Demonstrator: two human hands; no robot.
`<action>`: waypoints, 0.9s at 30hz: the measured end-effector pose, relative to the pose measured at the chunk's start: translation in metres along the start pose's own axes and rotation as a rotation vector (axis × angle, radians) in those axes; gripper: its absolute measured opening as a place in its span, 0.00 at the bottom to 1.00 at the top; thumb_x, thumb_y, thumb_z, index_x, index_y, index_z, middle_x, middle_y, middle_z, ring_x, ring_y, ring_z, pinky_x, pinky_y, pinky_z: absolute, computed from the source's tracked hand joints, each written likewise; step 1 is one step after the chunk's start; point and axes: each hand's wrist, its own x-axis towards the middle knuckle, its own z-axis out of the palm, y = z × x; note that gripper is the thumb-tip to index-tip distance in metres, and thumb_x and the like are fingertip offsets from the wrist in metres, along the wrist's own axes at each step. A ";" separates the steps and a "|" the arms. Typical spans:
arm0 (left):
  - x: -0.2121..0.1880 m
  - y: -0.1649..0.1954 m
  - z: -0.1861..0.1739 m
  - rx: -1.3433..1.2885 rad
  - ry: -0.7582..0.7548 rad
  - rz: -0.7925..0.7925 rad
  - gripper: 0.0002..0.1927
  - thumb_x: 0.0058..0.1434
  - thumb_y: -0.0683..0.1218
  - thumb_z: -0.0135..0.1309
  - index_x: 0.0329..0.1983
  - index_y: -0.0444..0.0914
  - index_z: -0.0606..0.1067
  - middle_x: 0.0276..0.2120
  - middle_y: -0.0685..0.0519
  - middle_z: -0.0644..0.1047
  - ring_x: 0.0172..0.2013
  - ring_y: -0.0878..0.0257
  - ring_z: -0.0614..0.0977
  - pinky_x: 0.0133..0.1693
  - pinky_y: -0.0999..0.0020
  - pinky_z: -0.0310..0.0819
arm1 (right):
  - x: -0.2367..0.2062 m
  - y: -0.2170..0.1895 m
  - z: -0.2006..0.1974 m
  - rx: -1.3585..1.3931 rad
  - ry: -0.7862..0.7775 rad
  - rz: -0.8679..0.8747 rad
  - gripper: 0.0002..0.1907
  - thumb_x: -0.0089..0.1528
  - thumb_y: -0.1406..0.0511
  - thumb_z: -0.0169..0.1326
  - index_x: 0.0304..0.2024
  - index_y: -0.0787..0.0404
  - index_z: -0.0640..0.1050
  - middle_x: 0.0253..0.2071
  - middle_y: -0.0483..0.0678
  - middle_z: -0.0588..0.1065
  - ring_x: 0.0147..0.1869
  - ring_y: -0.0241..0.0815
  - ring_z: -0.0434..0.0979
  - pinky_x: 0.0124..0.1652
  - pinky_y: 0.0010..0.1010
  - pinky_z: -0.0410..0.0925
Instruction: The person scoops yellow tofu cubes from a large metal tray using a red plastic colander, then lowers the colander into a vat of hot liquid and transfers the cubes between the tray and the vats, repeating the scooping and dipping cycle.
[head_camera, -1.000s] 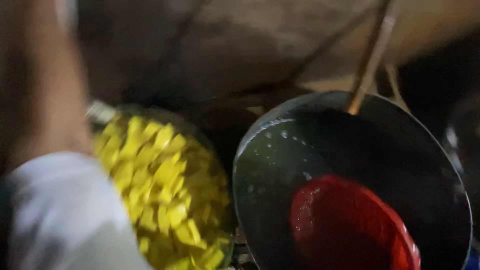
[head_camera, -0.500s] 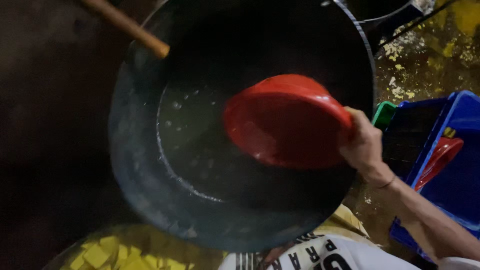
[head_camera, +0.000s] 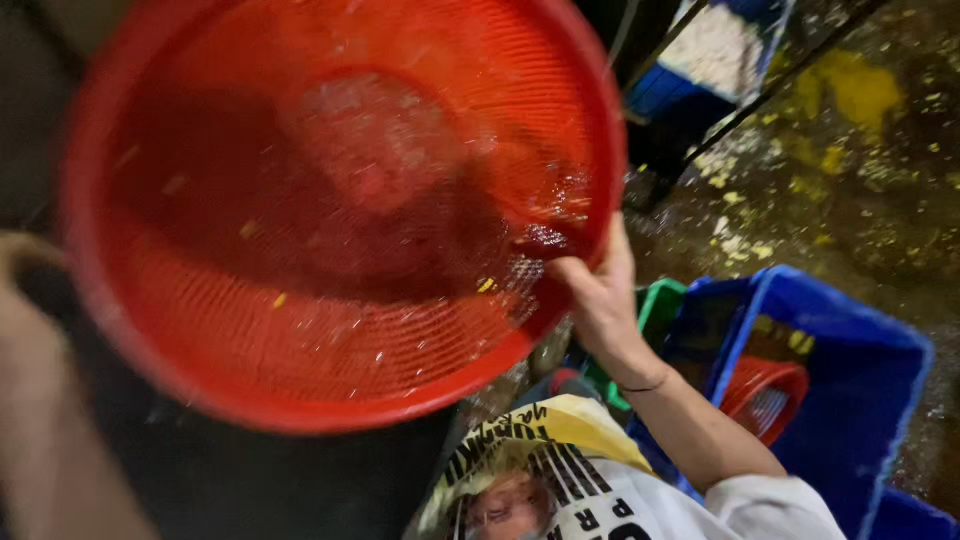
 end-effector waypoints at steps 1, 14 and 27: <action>0.003 0.022 0.048 -0.076 -0.075 0.004 0.23 0.75 0.44 0.49 0.70 0.37 0.62 0.65 0.46 0.68 0.64 0.54 0.76 0.58 0.60 0.81 | 0.015 -0.017 -0.036 -0.012 0.065 -0.002 0.37 0.57 0.78 0.49 0.69 0.61 0.62 0.55 0.52 0.74 0.55 0.44 0.77 0.51 0.33 0.74; -0.004 0.028 0.581 0.186 -1.013 0.148 0.33 0.62 0.48 0.57 0.70 0.39 0.66 0.52 0.38 0.80 0.55 0.46 0.81 0.56 0.54 0.75 | 0.094 -0.027 -0.353 -0.039 0.658 -0.036 0.32 0.59 0.75 0.52 0.67 0.61 0.66 0.55 0.50 0.76 0.46 0.44 0.80 0.36 0.31 0.77; 0.269 -0.048 0.806 0.235 -0.383 0.480 0.34 0.61 0.50 0.68 0.67 0.34 0.69 0.65 0.41 0.69 0.70 0.44 0.65 0.72 0.45 0.60 | 0.466 -0.098 -0.441 -0.231 0.473 0.066 0.33 0.58 0.75 0.53 0.67 0.71 0.67 0.51 0.54 0.75 0.43 0.48 0.76 0.34 0.31 0.70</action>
